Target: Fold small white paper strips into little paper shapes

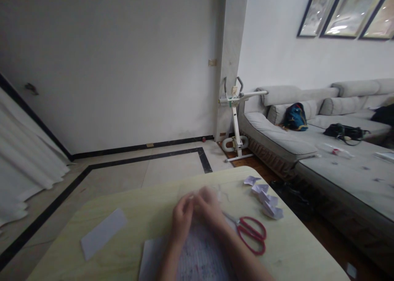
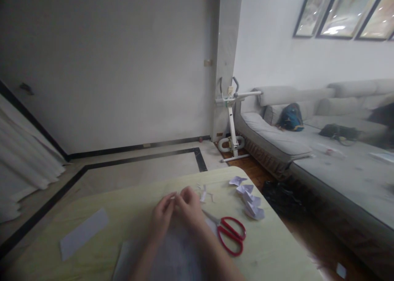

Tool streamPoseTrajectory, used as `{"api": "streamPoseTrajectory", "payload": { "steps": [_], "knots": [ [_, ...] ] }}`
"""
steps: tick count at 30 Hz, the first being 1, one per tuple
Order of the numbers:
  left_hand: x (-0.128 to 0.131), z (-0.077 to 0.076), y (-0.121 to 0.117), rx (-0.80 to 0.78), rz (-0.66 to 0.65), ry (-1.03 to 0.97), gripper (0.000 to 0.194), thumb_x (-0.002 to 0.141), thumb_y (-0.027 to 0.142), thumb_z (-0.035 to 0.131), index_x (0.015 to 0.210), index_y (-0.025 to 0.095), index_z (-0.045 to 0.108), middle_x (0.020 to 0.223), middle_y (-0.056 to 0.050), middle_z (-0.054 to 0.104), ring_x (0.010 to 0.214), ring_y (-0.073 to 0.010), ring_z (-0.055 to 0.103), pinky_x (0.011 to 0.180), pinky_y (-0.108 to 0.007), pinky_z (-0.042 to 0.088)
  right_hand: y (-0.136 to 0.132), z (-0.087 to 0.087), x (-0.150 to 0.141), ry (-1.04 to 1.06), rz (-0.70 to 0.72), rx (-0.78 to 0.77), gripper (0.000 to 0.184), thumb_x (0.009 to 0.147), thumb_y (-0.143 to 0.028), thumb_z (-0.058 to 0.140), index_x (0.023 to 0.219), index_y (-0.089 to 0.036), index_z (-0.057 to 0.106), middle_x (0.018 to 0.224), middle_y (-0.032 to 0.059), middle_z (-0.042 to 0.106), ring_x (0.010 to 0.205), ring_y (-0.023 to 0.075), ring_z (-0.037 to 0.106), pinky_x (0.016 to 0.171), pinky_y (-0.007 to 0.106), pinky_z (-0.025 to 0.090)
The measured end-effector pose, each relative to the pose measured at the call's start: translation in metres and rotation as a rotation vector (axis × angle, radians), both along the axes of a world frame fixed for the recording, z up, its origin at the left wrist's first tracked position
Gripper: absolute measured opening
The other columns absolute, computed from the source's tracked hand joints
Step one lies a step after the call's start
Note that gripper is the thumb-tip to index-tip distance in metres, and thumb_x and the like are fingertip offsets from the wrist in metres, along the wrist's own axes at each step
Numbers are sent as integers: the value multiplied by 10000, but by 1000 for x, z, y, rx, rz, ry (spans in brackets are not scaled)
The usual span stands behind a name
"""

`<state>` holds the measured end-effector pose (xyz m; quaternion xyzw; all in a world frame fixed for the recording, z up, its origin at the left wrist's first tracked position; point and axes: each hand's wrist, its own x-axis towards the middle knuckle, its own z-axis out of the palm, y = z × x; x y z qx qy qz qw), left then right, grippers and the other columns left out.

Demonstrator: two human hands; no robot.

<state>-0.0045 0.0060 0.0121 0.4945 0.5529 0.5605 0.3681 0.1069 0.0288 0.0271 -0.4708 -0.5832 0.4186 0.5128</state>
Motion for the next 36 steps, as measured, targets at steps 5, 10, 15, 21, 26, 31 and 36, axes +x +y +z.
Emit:
{"api": "streamPoseTrajectory", "payload": {
  "steps": [5, 10, 15, 21, 26, 31, 36],
  "knots": [
    [0, 1, -1, 2, 20, -38, 379, 743, 386, 588, 1046, 160, 609, 930, -86, 681, 874, -226, 629, 783, -317, 478, -1, 1, -1, 40, 13, -19, 148, 749, -287, 538, 831, -164, 539, 613, -30, 493, 565, 109, 446, 517, 211, 358],
    [1, 4, -4, 0, -7, -31, 361, 779, 387, 549, 1057, 160, 587, 934, -88, 676, 853, -216, 632, 757, -304, 483, 2, -6, -1, 18, 18, -27, 177, 745, -289, 538, 853, -157, 584, 599, -31, 506, 537, 101, 440, 493, 205, 340],
    [1, 5, -4, -2, 2, -25, 348, 785, 381, 540, 1060, 172, 585, 946, -80, 673, 863, -209, 626, 766, -299, 475, 2, -7, -2, 5, 23, -36, 215, 755, -309, 524, 874, -151, 609, 576, -30, 528, 514, 100, 448, 481, 206, 337],
    [1, 2, -2, 21, 55, 22, 340, 786, 375, 532, 1057, 176, 588, 936, -82, 669, 877, -218, 618, 788, -317, 462, 0, -5, -3, -75, -21, 6, 228, 764, -286, 502, 895, -147, 626, 602, -11, 566, 530, 109, 478, 502, 214, 359],
    [3, -2, -3, 74, 113, 73, 312, 798, 336, 502, 1066, 205, 592, 978, -83, 666, 938, -227, 602, 831, -332, 448, -4, -1, -6, -215, -56, 67, 231, 776, -298, 502, 921, -158, 616, 585, -8, 562, 512, 109, 478, 489, 215, 352],
    [4, -3, -3, 99, 178, 132, 292, 803, 298, 480, 1051, 211, 607, 1000, -93, 669, 947, -241, 609, 816, -349, 462, -7, 2, -7, -325, -51, 170, 202, 729, -224, 540, 909, -178, 620, 738, 23, 612, 585, 117, 513, 555, 233, 381],
    [4, -1, -4, 119, 124, 174, 280, 813, 268, 458, 1029, 213, 627, 987, -86, 681, 933, -235, 621, 817, -341, 466, -8, 1, -8, -319, -66, 189, 169, 737, -190, 515, 879, -180, 605, 760, 23, 607, 605, 120, 505, 582, 243, 381]
  ]
}}
